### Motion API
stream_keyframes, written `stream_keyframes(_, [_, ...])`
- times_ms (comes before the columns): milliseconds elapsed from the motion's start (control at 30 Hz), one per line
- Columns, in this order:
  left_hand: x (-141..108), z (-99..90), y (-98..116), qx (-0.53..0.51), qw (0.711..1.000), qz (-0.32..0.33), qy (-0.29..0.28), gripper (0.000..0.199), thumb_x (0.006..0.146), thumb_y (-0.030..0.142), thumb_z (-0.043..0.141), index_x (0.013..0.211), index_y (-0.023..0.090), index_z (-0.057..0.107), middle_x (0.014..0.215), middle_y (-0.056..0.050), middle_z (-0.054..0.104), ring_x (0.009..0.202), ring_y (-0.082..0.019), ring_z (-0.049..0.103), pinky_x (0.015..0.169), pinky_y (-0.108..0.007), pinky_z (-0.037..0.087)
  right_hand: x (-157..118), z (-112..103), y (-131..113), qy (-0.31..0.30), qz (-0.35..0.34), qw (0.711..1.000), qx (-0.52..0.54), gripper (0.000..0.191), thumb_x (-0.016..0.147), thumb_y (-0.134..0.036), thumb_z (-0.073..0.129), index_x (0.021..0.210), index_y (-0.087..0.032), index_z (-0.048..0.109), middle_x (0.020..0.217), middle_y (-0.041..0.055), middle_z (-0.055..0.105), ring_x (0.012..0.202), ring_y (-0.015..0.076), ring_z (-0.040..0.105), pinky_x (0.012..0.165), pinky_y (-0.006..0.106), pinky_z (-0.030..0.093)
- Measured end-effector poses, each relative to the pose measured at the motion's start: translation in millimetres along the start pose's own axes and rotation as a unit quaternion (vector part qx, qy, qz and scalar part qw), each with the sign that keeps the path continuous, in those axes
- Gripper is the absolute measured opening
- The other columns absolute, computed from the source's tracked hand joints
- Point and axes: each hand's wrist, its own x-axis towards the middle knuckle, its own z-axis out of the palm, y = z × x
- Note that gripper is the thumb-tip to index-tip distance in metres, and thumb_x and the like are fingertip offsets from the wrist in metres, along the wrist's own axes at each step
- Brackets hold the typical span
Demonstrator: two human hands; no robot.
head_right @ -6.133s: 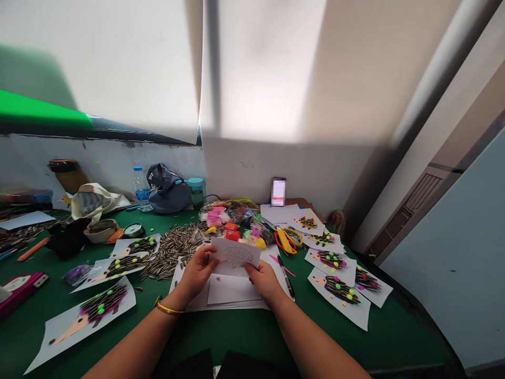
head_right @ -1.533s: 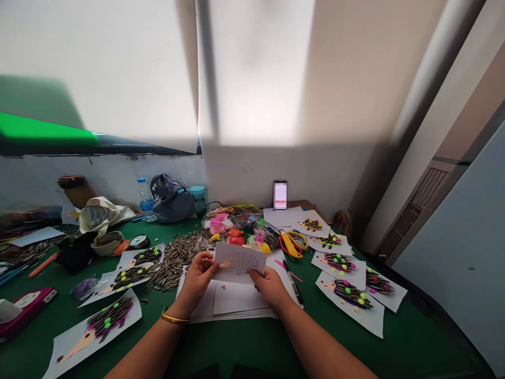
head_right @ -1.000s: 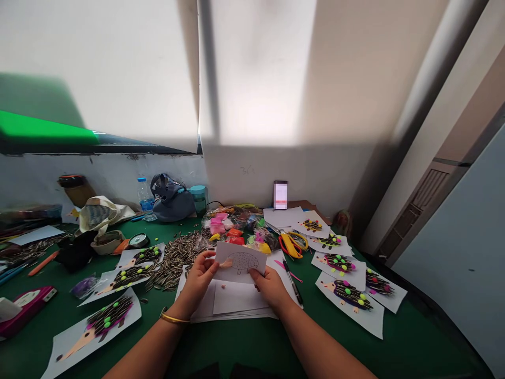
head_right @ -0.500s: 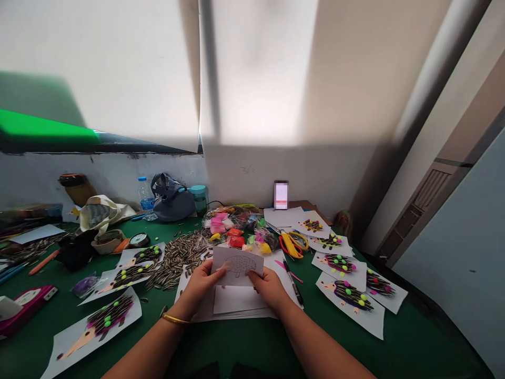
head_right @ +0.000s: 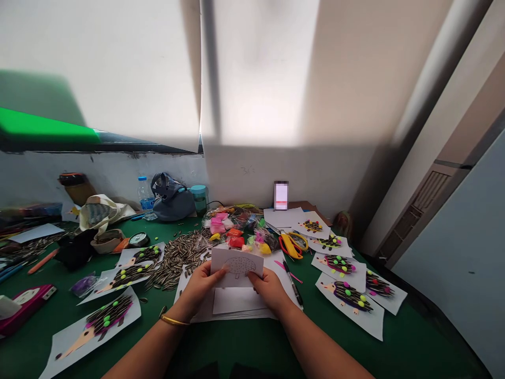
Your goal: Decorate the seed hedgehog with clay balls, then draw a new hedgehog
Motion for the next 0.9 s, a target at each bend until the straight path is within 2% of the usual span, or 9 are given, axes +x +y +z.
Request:
stream_keyframes(233, [-1.4,1.8,2.1,-0.010,1.000,0.014,-0.006,0.051,0.062,0.043,0.082,0.103,0.015,0.069,0.100,-0.010,0.074,0.089,-0.026,0.067,0.075,-0.032,0.053,0.6,0.7,0.3,0.018,0.005,1.000,-0.015,0.056,0.071,-0.066,0.062,0.097,-0.016,0.066,0.067,0.0007,0.056,0.058,0.0147,0.042,0.057,0.027,0.034])
stream_keyframes(533, [-3.5,2.2,4.1,-0.024,1.000,-0.003,-0.008,0.049,0.066,0.042,0.080,0.105,0.014,0.067,0.102,-0.011,0.073,0.090,-0.026,0.068,0.076,-0.033,0.053,-1.7,1.0,-1.5,0.001,-0.003,1.000,-0.013,0.051,0.073,-0.062,0.062,0.094,-0.016,0.066,0.071,0.0022,0.058,0.061,0.0147,0.043,0.058,0.026,0.035])
stream_keyframes(700, [-3.1,2.9,2.0,-0.047,0.999,-0.015,0.004,0.052,0.062,0.042,0.083,0.102,0.013,0.067,0.100,-0.012,0.074,0.088,-0.026,0.069,0.080,-0.037,0.055,-0.3,1.2,2.6,-0.005,-0.013,1.000,-0.022,0.052,0.074,-0.063,0.062,0.095,-0.015,0.067,0.070,0.0019,0.058,0.060,0.0143,0.042,0.057,0.026,0.035])
stream_keyframes(900, [-3.0,4.3,-0.7,-0.050,0.999,0.000,0.006,0.053,0.062,0.040,0.083,0.106,0.015,0.066,0.101,-0.011,0.074,0.090,-0.025,0.069,0.082,-0.037,0.054,-0.9,1.6,1.6,-0.006,-0.015,0.999,-0.030,0.050,0.075,-0.063,0.061,0.092,-0.017,0.067,0.067,0.0008,0.056,0.059,0.0142,0.041,0.057,0.026,0.034])
